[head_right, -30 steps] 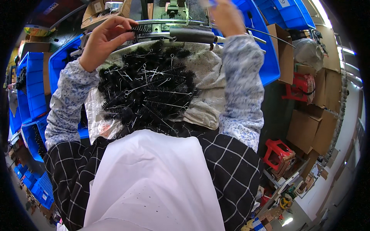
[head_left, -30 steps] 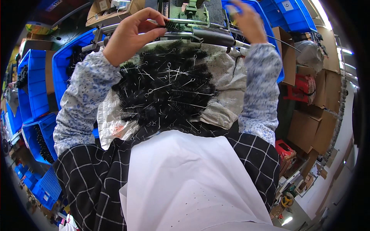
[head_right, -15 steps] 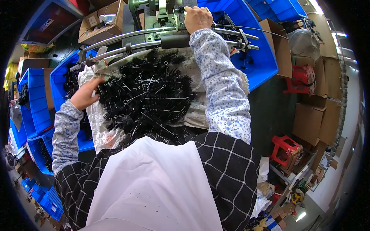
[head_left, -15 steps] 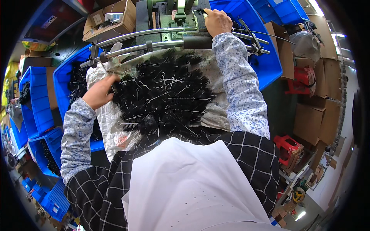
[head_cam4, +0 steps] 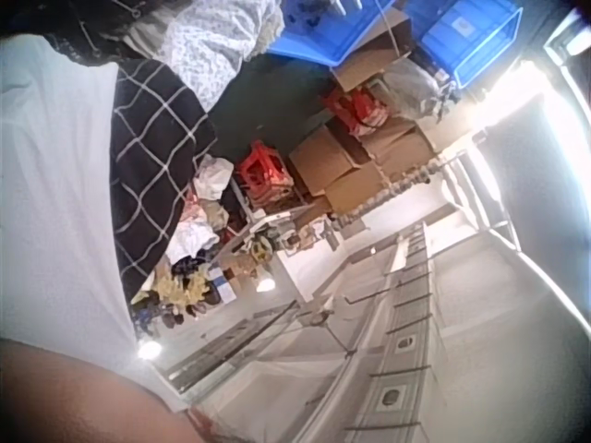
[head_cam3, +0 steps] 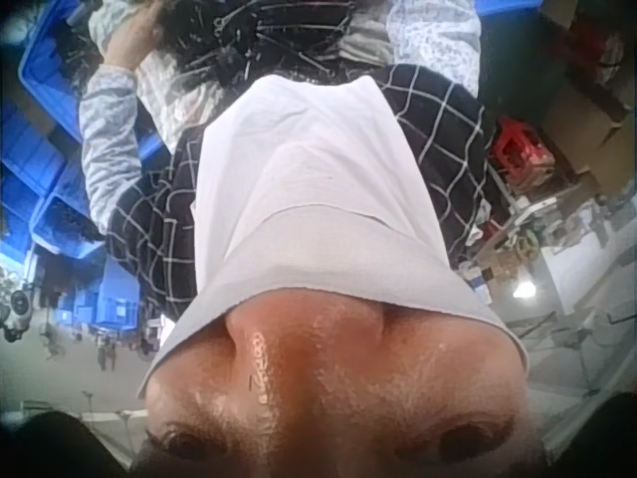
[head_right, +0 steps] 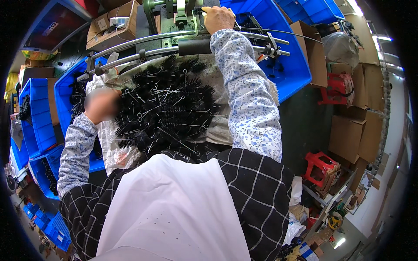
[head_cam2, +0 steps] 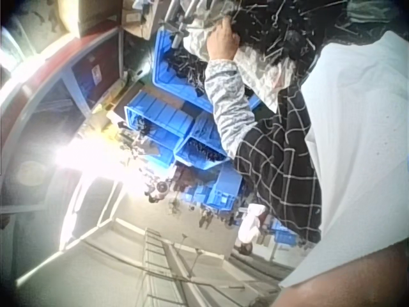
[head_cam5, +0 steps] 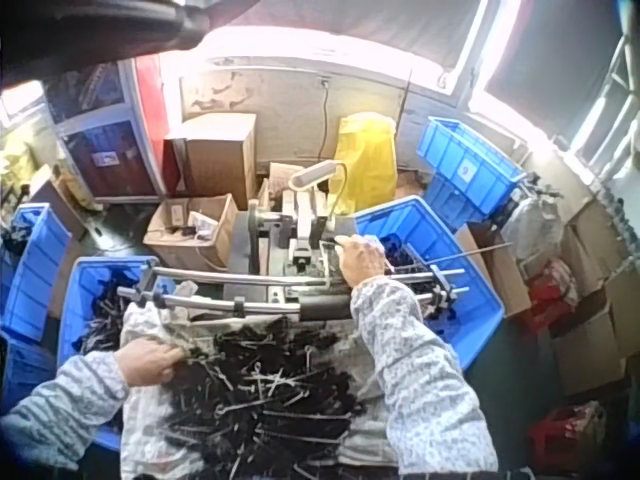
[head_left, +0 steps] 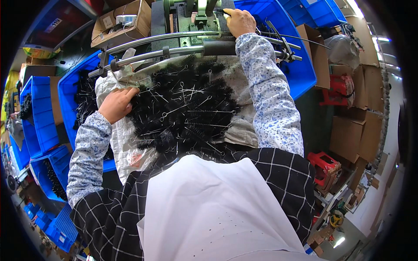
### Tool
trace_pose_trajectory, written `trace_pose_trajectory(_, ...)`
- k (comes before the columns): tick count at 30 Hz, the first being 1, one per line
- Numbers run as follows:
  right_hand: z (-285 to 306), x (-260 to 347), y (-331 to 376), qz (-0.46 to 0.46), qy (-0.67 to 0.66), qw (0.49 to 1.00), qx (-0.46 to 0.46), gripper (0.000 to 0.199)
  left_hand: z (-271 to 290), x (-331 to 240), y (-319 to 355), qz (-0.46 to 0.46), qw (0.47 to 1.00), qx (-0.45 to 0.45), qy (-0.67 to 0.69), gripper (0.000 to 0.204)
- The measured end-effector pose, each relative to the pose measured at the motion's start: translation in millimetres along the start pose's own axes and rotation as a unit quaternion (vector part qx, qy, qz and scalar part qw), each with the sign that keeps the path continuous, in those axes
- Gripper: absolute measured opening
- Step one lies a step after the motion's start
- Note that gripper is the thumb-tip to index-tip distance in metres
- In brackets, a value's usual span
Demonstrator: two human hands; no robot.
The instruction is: The person repeatedly picks up black spiral hair accessories from a pile on a white cloth and places them into a green machine. The person operates a lever on the machine to process each item individually. The processed items are placed into a blue bin to the right.
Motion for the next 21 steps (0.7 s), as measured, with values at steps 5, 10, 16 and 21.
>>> trace_pose_trajectory(5, -7.0, -0.9, -8.1, 0.031, 0.047, 0.998, 0.022, 0.028, 5.5, -8.2, -3.6, -0.001, 0.998, -0.01, -0.062, 0.051)
trace_pose_trajectory(10, 7.5, -17.1, 12.0, -0.062, 0.043, 0.997, 0.008, 0.04, 2.3, 1.4, 4.7, -0.043, 0.995, -0.062, -0.073, 0.053)
trace_pose_trajectory(16, 2.6, -9.2, 14.8, -0.036, -0.009, 0.999, -0.016, 0.035, 49.2, -1.0, 19.9, -0.056, 0.975, -0.189, 0.1, 0.041)
trace_pose_trajectory(21, 0.8, 21.5, 8.3, -0.038, -0.032, 0.999, 0.018, 0.038, 97.1, 1.0, 38.5, -0.038, 0.925, -0.324, 0.194, 0.028)
Point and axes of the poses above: each hand's wrist, its own y-axis away from the middle knuckle, its own z-axis out of the back of the hand, x = y × z, the point moved 7 cm from there along -y, towards the middle knuckle, and after that the axes turned 2 degrees about x, right-handed, at the moved point
